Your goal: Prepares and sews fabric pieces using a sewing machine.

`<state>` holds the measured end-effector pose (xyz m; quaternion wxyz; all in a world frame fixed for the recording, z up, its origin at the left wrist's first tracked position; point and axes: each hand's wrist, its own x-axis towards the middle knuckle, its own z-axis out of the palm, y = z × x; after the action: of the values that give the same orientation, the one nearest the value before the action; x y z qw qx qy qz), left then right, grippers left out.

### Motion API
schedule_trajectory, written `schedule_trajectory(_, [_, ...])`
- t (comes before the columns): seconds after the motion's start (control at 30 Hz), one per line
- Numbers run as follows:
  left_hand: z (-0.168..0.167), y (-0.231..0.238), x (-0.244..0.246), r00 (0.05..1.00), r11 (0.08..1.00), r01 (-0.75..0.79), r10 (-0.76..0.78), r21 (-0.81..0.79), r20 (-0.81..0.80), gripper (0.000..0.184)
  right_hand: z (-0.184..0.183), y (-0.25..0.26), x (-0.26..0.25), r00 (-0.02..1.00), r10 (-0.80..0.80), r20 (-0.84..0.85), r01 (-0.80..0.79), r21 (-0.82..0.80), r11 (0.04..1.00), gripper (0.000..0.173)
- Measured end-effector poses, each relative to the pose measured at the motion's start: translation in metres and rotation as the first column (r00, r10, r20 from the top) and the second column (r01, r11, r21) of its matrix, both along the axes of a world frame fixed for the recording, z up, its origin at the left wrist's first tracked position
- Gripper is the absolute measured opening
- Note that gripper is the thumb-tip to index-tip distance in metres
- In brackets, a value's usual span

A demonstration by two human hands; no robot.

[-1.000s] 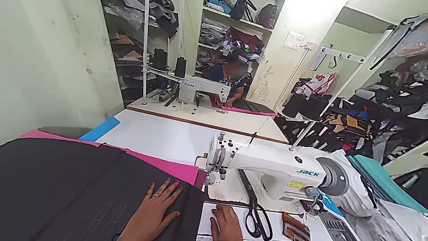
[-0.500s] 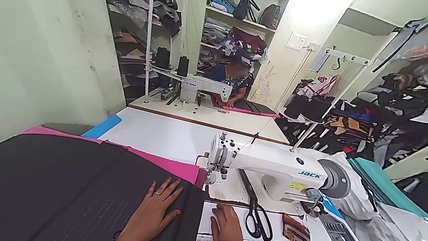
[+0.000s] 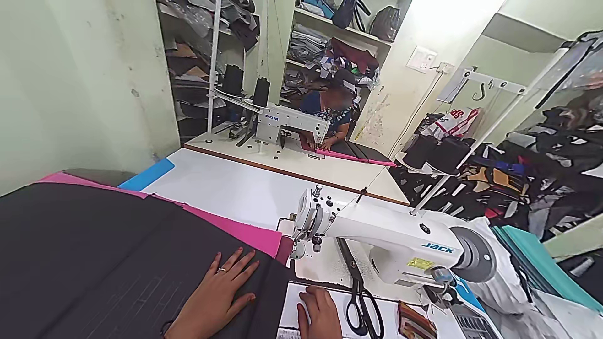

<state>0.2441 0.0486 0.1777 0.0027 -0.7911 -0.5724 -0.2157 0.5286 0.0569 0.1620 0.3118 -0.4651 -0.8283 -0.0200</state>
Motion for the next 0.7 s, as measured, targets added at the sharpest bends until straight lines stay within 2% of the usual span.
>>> schedule_trajectory(0.7, [0.0026, -0.0001, -0.0001, 1.000, 0.999, 0.000, 0.000, -0.040, -0.010, 0.071, -0.0006, 0.0013, 0.0003, 1.000, 0.002, 0.003, -0.002, 0.005, 1.000, 0.021])
